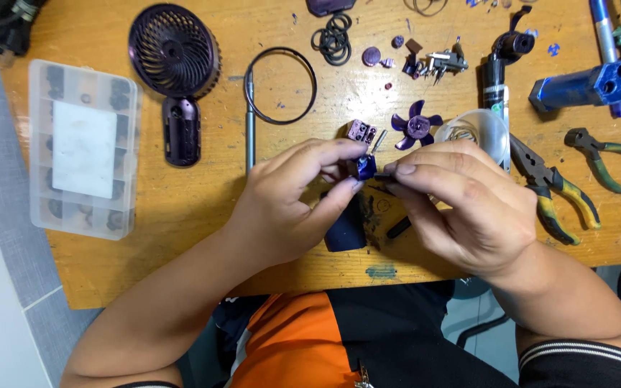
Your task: Repairing a small electronic component by manipulating wires and connectors on a workbench
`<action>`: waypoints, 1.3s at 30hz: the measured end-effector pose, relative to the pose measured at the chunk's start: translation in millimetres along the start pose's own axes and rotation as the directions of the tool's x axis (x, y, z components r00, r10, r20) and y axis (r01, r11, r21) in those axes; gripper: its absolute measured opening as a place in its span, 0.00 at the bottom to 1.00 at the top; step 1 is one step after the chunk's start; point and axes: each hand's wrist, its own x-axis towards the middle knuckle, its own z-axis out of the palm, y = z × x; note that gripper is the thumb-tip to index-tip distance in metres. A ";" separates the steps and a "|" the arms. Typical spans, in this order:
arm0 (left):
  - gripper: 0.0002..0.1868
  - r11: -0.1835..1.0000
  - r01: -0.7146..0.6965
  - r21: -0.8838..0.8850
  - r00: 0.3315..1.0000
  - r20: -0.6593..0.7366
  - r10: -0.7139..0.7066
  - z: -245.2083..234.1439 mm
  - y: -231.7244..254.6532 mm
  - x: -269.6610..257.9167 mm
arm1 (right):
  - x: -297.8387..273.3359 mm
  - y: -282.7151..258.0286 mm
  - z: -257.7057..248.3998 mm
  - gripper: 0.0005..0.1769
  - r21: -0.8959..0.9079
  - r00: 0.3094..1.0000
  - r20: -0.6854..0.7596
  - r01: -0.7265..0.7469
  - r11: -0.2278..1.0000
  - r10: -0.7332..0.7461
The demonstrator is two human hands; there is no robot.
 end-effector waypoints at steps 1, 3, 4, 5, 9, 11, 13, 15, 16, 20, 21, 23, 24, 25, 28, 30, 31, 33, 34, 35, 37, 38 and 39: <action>0.18 1.000 -0.008 0.007 1.000 -0.002 0.008 1.4 -0.1 -1.8 | 0.5 -0.8 0.8 0.13 -0.002 1.000 -0.005 0.009 1.000 -0.009; 0.18 0.999 0.028 -0.039 1.000 -0.010 -0.028 3.5 -1.4 -1.4 | 4.6 -0.4 1.1 0.11 -0.003 0.999 -0.005 0.036 0.999 -0.036; 0.18 1.000 0.010 -0.030 1.000 -0.018 -0.011 3.1 -1.0 -0.5 | 6.2 -1.6 0.0 0.11 -0.010 0.998 -0.012 0.054 0.998 -0.054; 0.18 0.998 0.015 -0.058 1.000 -0.015 -0.016 2.7 -0.8 0.3 | 7.8 -2.7 -0.8 0.09 -0.020 0.999 0.008 0.031 0.999 -0.031; 0.17 0.996 0.002 -0.087 1.000 -0.022 -0.004 4.9 -4.6 -2.0 | 3.9 -1.1 0.8 0.08 -0.003 0.999 0.027 -0.031 1.000 0.031; 0.18 0.996 0.004 -0.088 1.000 -0.018 -0.006 4.7 -4.7 -2.1 | -0.1 1.1 1.2 0.09 0.000 0.999 0.027 -0.028 1.000 0.028; 0.18 0.996 0.010 -0.091 1.000 -0.013 -0.011 4.7 -4.8 -1.9 | -1.8 1.3 2.2 0.09 0.003 0.999 0.029 -0.029 1.000 0.029; 0.17 0.996 0.007 -0.085 1.000 -0.022 -0.009 4.3 -5.1 -1.4 | -1.2 -0.5 4.4 0.10 -0.017 0.999 -0.006 -0.051 0.999 0.051; 0.17 0.996 0.004 -0.084 1.000 -0.023 -0.006 6.0 -6.0 0.0 | -0.6 2.6 7.3 0.10 -0.019 0.999 -0.007 -0.048 0.999 0.048; 0.16 0.977 -0.032 -0.209 0.992 -0.129 0.005 8.8 -8.3 3.2 | 2.3 9.5 13.5 0.11 0.036 0.984 -0.173 0.033 0.999 -0.026; 0.16 0.977 -0.025 -0.213 0.992 -0.129 -0.003 8.6 -8.5 3.1 | 2.8 9.8 13.8 0.11 0.030 0.983 -0.182 0.045 0.999 -0.039; 0.16 0.976 -0.027 -0.216 0.991 -0.133 -0.002 8.1 -7.4 3.8 | 3.3 10.0 15.0 0.11 0.029 0.980 -0.196 0.048 0.998 -0.041; 0.16 0.975 -0.028 -0.221 0.991 -0.134 -0.002 8.2 -6.9 4.1 | 3.1 10.0 15.6 0.11 0.028 0.977 -0.211 0.048 0.998 -0.041; 0.16 0.975 -0.027 -0.222 0.991 -0.133 -0.003 7.6 -6.6 4.2 | 3.9 9.7 15.6 0.11 0.028 0.977 -0.211 0.047 0.999 -0.040; 0.16 0.974 -0.026 -0.224 0.991 -0.130 -0.003 6.9 -5.5 3.4 | 4.4 8.6 15.0 0.09 0.026 0.977 -0.212 0.044 0.999 -0.038; 0.16 0.976 -0.020 -0.216 0.991 -0.132 -0.009 7.1 -4.6 2.9 | 4.1 9.2 13.5 0.07 0.067 0.979 -0.200 0.054 0.996 -0.039; 0.16 0.975 -0.017 -0.221 0.991 -0.130 -0.012 7.0 -5.7 2.4 | 4.6 8.5 13.0 0.07 0.066 0.980 -0.197 0.048 0.997 -0.034; 0.16 0.978 -0.035 -0.205 0.993 -0.118 0.011 5.9 -7.4 1.4 | 5.9 6.8 12.8 0.09 0.067 0.982 -0.188 0.050 0.996 -0.037; 0.16 0.978 -0.033 -0.207 0.993 -0.115 0.009 5.8 -6.7 1.5 | 4.3 8.6 12.1 0.09 0.068 0.982 -0.188 0.046 0.997 -0.033; 0.16 0.981 -0.037 -0.191 0.993 -0.116 0.015 5.7 -6.1 1.6 | 2.6 10.5 11.5 0.08 0.062 0.981 -0.191 0.042 0.997 -0.029; 0.16 0.983 -0.034 -0.181 0.993 -0.114 0.013 7.2 -5.6 0.9 | -0.6 11.6 10.9 0.08 0.058 0.982 -0.189 0.029 0.998 -0.018; 0.16 0.985 -0.043 -0.164 0.993 -0.113 0.024 7.9 -5.9 0.9 | -1.3 11.3 11.4 0.08 0.057 0.983 -0.183 0.034 0.998 -0.023; 0.16 0.988 -0.051 -0.148 0.993 -0.112 0.035 8.5 -6.2 0.9 | -2.0 11.0 12.0 0.08 0.056 0.984 -0.176 0.039 0.998 -0.029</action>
